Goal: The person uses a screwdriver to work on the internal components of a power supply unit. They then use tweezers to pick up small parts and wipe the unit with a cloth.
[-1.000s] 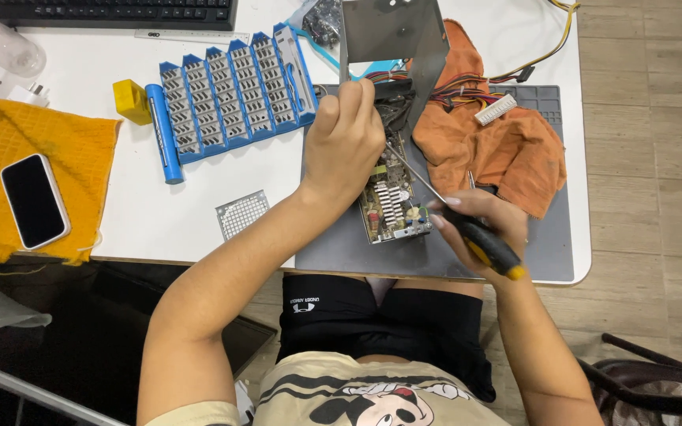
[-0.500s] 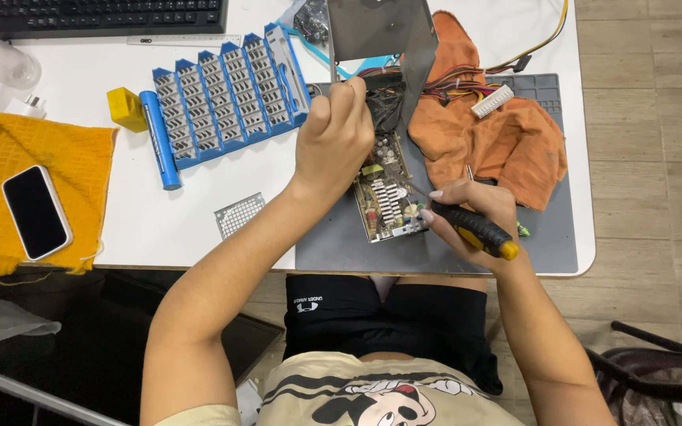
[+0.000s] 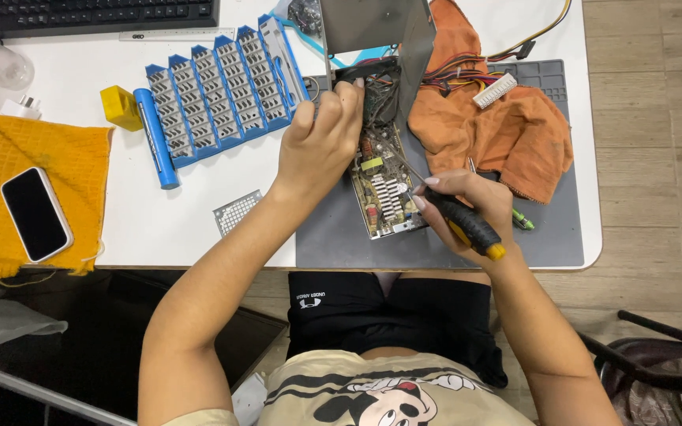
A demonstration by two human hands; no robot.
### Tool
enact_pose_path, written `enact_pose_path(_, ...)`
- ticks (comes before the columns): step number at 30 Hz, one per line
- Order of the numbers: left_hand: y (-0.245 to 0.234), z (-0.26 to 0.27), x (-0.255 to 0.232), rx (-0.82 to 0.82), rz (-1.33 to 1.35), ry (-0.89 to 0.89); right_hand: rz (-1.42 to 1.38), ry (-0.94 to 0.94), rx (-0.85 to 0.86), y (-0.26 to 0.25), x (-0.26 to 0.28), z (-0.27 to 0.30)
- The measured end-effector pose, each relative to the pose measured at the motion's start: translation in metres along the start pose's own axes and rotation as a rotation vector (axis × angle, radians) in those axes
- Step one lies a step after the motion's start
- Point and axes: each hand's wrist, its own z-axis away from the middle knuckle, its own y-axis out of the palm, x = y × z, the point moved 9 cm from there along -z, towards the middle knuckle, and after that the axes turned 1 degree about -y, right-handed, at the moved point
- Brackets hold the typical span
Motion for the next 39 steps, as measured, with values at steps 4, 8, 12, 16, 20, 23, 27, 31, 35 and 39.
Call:
enact_pose_path(4,-0.003,0.003,0.002,0.069,0.040,-0.013,0.055,0.016,-0.035,-0.003,-0.013,0.007)
enact_pose_path(8,-0.021,0.012,0.011,0.006,0.212,-0.078,-0.091,0.022,-0.104,-0.006,-0.021,0.009)
enact_pose_path(12,-0.033,0.040,0.022,-0.043,0.362,-0.210,-0.140,0.067,-0.125,-0.007,-0.022,0.011)
enact_pose_path(16,-0.043,0.078,0.029,0.045,0.455,-0.347,-0.166,0.076,-0.114,-0.004,-0.023,0.012)
enact_pose_path(20,-0.044,0.115,0.034,0.113,0.534,-0.583,-0.191,0.089,-0.087,0.005,-0.029,0.008)
enact_pose_path(23,-0.049,0.138,0.027,0.156,0.590,-0.721,-0.228,0.096,-0.064,0.011,-0.029,0.006)
enact_pose_path(27,-0.050,0.160,0.017,0.188,0.622,-0.839,-0.315,0.092,-0.050,0.017,-0.025,-0.002)
enact_pose_path(31,-0.051,0.168,0.014,0.169,0.613,-0.869,-0.413,0.197,-0.136,0.014,-0.053,0.020)
enact_pose_path(35,-0.049,0.177,0.010,0.152,0.611,-0.880,-0.556,0.254,-0.285,0.001,-0.079,0.036)
enact_pose_path(39,-0.049,0.181,0.010,0.138,0.616,-0.906,-0.502,0.245,-0.348,-0.011,-0.084,0.050)
